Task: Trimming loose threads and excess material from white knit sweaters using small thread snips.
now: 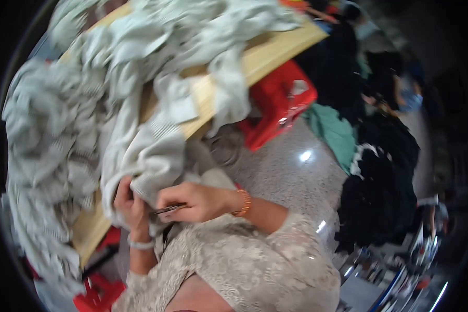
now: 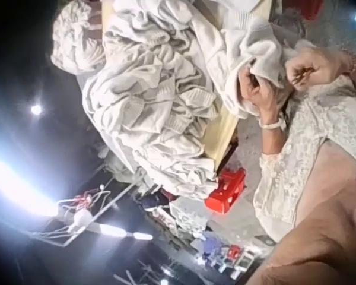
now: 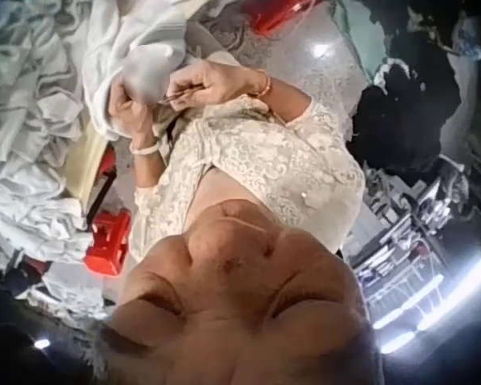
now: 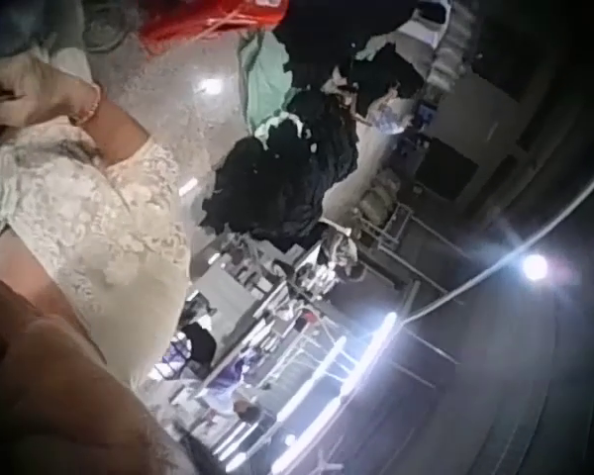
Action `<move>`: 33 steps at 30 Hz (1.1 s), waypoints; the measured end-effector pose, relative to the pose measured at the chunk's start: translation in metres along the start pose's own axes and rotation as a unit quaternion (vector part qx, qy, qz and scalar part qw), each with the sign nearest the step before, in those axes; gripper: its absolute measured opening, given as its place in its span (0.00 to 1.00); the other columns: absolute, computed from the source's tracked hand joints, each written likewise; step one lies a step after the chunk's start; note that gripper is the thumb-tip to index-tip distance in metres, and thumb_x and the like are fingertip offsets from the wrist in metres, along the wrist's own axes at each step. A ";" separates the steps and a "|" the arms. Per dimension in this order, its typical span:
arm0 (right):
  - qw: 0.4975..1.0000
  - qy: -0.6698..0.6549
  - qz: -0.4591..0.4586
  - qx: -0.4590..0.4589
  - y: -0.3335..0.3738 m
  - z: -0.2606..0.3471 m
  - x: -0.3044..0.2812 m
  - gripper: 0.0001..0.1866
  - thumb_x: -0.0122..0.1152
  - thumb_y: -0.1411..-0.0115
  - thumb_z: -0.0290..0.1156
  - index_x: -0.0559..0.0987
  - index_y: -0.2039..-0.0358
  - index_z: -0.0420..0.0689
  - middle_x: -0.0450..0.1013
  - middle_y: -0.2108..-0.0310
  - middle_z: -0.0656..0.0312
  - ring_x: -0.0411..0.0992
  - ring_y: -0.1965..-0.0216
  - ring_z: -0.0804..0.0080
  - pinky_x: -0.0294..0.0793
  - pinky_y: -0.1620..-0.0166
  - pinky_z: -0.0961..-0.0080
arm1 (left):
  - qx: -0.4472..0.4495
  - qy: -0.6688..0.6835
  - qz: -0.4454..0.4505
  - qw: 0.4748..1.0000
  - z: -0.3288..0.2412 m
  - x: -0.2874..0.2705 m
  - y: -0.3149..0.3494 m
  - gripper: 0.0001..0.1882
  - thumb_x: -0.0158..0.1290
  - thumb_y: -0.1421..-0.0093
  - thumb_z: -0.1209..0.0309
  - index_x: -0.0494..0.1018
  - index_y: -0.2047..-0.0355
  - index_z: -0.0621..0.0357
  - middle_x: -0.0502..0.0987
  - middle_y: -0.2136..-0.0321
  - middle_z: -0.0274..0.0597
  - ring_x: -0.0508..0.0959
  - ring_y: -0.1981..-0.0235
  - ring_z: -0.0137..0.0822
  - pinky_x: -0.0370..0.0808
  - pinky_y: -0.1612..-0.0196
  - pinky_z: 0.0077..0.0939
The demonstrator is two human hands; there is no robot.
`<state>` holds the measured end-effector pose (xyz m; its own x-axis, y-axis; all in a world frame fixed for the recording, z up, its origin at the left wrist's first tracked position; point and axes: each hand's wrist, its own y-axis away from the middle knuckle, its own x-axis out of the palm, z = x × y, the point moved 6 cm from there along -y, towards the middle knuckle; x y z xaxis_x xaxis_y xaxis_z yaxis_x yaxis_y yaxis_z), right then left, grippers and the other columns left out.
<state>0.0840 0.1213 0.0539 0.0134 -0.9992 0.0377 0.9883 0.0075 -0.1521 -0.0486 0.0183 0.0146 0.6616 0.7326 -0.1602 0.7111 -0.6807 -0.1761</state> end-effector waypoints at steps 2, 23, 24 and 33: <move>0.998 0.020 -0.005 0.054 0.011 -0.007 -0.002 0.03 0.53 0.40 0.20 0.75 0.66 0.37 0.73 0.72 0.62 0.70 0.71 0.76 0.69 0.66 0.78 | 0.038 0.063 -0.018 0.997 0.006 -0.001 -0.003 0.10 0.50 0.40 0.81 0.74 0.58 0.67 0.76 0.61 0.38 0.74 0.61 0.27 0.71 0.57 0.18; 0.954 0.093 -0.285 -0.017 -0.009 -0.029 -0.034 0.09 0.57 0.38 0.24 0.79 0.59 0.35 0.74 0.72 0.63 0.68 0.73 0.85 0.68 0.70 0.86 | 0.181 -0.042 -0.029 0.982 -0.017 0.013 0.002 0.15 0.57 0.52 0.86 0.76 0.63 0.60 0.76 0.65 0.44 0.77 0.67 0.35 0.73 0.65 0.22; 0.954 0.094 -0.285 -0.014 -0.008 -0.033 -0.031 0.09 0.57 0.38 0.24 0.79 0.59 0.35 0.74 0.72 0.63 0.68 0.73 0.85 0.68 0.70 0.86 | 0.205 -0.062 -0.041 0.976 -0.019 0.013 0.004 0.15 0.58 0.52 0.86 0.76 0.64 0.60 0.76 0.65 0.44 0.77 0.67 0.35 0.73 0.65 0.22; 0.949 -0.019 -0.316 -0.001 -0.001 -0.045 -0.028 0.09 0.55 0.35 0.26 0.78 0.58 0.35 0.76 0.72 0.66 0.72 0.70 0.86 0.73 0.66 0.87 | 0.263 -0.091 -0.057 0.959 -0.025 0.016 0.007 0.16 0.58 0.51 0.88 0.74 0.62 0.60 0.77 0.64 0.48 0.79 0.66 0.39 0.75 0.64 0.25</move>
<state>0.0757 0.1480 0.0081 -0.5755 -0.8023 0.1585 0.8009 -0.5922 -0.0893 -0.0265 0.0253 0.0351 0.5003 0.8231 -0.2686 0.5271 -0.5356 -0.6597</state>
